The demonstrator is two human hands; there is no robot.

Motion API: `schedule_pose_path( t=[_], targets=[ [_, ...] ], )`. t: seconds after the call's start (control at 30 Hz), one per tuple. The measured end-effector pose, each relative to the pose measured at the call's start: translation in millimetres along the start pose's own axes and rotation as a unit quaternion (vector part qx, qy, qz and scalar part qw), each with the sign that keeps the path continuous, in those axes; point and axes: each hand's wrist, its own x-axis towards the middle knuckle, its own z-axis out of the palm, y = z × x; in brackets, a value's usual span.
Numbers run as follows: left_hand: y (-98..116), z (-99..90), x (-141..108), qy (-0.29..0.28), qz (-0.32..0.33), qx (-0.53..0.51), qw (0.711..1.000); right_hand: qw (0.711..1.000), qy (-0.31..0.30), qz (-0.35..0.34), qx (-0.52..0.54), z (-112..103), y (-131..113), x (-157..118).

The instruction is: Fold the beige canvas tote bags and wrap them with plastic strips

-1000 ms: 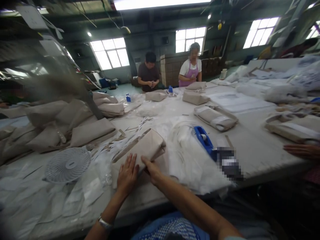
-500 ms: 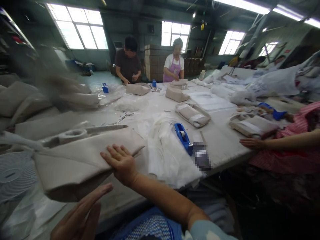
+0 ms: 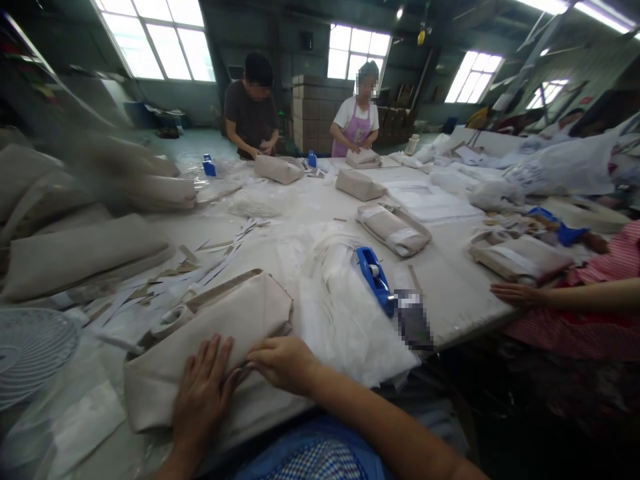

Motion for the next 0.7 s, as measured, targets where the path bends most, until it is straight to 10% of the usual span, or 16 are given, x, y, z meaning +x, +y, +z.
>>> schedule_pose_path(
  t=[0.2, 0.43, 0.7],
  targets=[
    [9, -8.1, 4, -0.031, 0.011, 0.015, 0.999, 0.981, 0.009, 0.191, 0.012, -1, 11, -45],
    [8, -7.7, 5, -0.023, 0.009, 0.013, 1.0, 0.967, -0.012, 0.177, -0.181, 3, 40, -30],
    [5, -7.2, 6, -0.018, 0.027, 0.034, 0.999, 0.926, 0.039, 0.246, -0.282, -53, 72, -48]
  ],
)
